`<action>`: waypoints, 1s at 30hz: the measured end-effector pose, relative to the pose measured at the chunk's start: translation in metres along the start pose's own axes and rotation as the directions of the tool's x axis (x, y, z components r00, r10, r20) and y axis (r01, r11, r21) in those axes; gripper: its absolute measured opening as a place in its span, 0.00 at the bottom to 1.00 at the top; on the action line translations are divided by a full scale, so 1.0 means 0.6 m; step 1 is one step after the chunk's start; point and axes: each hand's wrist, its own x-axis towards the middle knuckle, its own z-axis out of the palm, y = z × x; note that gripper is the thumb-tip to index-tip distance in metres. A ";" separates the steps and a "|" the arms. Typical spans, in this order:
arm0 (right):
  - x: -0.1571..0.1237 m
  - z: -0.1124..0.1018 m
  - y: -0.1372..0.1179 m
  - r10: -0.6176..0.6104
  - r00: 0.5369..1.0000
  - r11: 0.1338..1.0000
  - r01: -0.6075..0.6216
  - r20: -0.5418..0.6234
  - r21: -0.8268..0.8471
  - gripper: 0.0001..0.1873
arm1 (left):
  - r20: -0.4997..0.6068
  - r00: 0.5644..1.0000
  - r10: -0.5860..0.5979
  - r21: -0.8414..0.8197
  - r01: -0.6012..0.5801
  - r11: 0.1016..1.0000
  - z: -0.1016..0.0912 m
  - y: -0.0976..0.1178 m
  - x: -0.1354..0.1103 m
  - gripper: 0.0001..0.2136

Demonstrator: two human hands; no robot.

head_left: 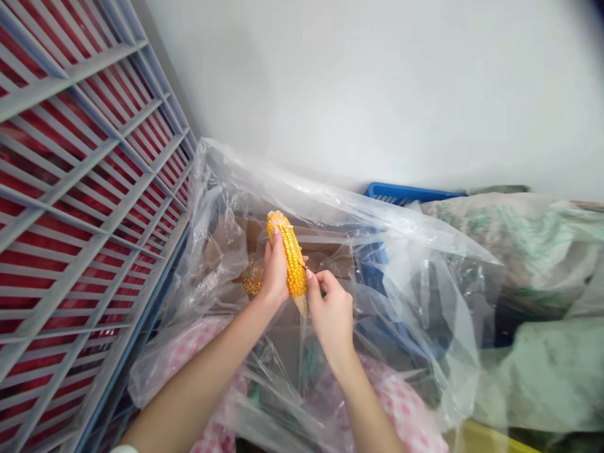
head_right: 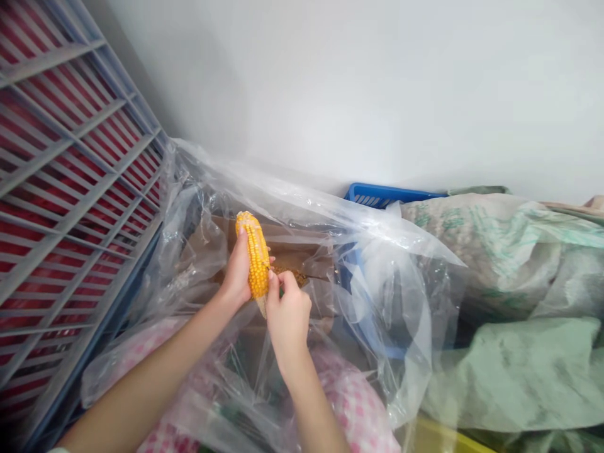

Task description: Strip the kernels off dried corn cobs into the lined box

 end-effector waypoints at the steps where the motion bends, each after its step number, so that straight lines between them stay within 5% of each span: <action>1: 0.001 -0.001 0.001 0.002 1.000 1.000 -0.002 0.000 0.010 0.18 | 0.004 1.000 -0.012 -0.013 0.012 1.000 -0.001 0.000 0.001 0.26; 7: 0.026 -0.038 0.012 -0.063 0.986 0.991 0.043 0.155 0.127 0.21 | 0.073 0.994 -0.080 -0.015 0.081 0.997 -0.006 0.010 0.004 0.27; 10: 0.030 -0.052 0.013 0.021 0.999 0.999 -0.022 0.036 0.043 0.21 | 0.101 0.994 -0.052 -0.026 0.054 0.998 -0.007 0.013 0.002 0.26; 13: 0.023 -0.046 0.009 -0.055 0.996 0.995 0.049 -0.076 -0.083 0.17 | 0.096 0.995 0.017 -0.027 -0.014 1.000 -0.005 0.012 0.000 0.24; 17: 0.012 -0.036 0.003 -0.187 0.981 0.982 0.188 0.058 -0.014 0.16 | 0.074 0.995 0.067 0.014 -0.068 0.998 -0.003 0.013 -0.003 0.23; 30: 0.015 -0.035 0.010 -0.118 0.987 0.993 0.115 0.110 0.040 0.16 | 0.153 0.970 0.189 0.137 -0.210 0.968 0.003 0.005 -0.012 0.20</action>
